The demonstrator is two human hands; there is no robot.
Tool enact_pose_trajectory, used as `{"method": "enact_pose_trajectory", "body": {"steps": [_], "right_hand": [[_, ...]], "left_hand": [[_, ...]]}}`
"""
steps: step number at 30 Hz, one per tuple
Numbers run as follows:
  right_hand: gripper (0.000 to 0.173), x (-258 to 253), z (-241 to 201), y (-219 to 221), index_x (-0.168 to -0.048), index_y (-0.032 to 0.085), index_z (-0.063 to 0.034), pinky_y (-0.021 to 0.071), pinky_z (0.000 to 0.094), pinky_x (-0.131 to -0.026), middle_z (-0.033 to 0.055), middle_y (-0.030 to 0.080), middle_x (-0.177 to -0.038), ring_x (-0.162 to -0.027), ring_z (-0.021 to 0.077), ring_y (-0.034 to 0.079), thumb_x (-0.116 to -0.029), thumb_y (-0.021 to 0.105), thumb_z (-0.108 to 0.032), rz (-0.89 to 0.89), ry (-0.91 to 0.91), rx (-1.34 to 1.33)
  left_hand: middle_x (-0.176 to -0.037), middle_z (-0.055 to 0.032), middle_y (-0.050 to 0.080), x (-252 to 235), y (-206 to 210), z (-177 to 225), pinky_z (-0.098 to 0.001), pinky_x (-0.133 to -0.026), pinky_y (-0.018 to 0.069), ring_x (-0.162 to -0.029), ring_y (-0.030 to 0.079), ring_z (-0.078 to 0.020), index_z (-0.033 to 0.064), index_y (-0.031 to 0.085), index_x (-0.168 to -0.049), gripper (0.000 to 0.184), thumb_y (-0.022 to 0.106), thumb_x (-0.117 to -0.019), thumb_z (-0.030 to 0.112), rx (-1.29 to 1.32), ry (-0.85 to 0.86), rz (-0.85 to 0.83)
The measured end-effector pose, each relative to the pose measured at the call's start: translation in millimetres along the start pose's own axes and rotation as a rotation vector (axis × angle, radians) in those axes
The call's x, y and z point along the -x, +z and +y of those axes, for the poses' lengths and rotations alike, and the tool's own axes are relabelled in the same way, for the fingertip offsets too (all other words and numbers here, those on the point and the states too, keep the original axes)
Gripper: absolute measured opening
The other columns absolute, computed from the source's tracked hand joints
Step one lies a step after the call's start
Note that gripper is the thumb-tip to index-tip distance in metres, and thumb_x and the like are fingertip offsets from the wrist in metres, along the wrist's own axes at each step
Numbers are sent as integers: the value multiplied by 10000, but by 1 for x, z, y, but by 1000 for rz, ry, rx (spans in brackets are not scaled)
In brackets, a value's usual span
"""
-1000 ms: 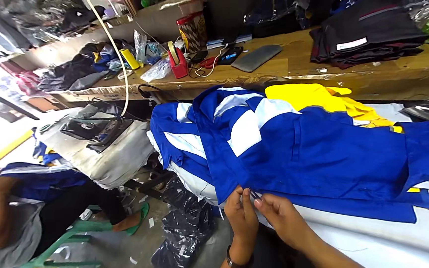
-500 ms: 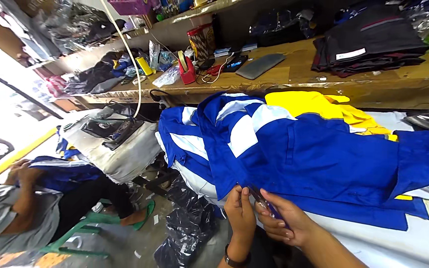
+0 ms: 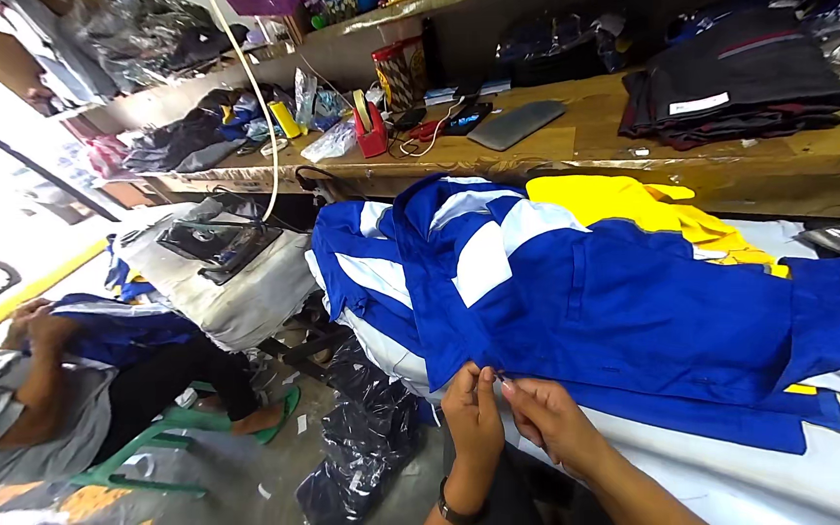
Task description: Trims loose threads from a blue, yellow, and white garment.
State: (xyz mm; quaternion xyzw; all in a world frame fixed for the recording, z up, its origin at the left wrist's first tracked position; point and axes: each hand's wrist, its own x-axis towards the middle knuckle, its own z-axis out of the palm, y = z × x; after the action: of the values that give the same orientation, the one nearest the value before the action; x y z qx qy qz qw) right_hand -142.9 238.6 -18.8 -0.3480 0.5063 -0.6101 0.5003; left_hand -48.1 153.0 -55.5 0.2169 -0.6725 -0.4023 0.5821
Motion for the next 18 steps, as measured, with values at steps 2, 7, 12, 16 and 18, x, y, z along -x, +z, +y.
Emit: {"method": "enact_pose_trajectory", "body": {"steps": [2,7,12,16,18], "right_hand": [[399,-1,-1,2,-666,532,-182,279,124,-376,-109,432,-517,-397,-39,364,-1059,511,-244,3,10,-18],[401,-2,-3,2,-672,537,-182,267,109,-371,-114,418,-532,-398,-52,341,-1067,490,-229,-29,37,-83],[432,-3,5,4,-658,522,-203,252,109,-387,-128,390,-538,-415,-60,317,-1079,455,-271,-84,5,-145],[441,-3,9,6,-656,526,-207,253,112,-398,-131,386,-546,-426,-57,319,-1082,468,-306,-89,-11,-170],[421,-4,6,3,-675,549,-193,277,110,-374,-120,402,-536,-403,-51,337,-1076,475,-300,-76,7,-156]], "left_hand": [[-813,40,661,0,-1,3,-172,-778,551,-805,647,14,2,634,-907,182,504,-1022,57,60,-24,-14],[-891,55,707,-3,-3,14,-210,-831,573,-869,678,-6,28,658,-979,114,604,-1001,126,233,-134,-49],[-872,27,720,-5,1,23,-211,-809,579,-827,690,-25,21,660,-978,56,604,-975,20,408,-278,-4],[-878,13,732,-3,2,23,-215,-809,584,-830,699,-33,16,671,-980,59,612,-973,17,446,-274,18],[-902,25,727,-3,-2,20,-230,-842,580,-868,695,-37,24,677,-994,94,587,-1003,50,383,-244,-7]]}}
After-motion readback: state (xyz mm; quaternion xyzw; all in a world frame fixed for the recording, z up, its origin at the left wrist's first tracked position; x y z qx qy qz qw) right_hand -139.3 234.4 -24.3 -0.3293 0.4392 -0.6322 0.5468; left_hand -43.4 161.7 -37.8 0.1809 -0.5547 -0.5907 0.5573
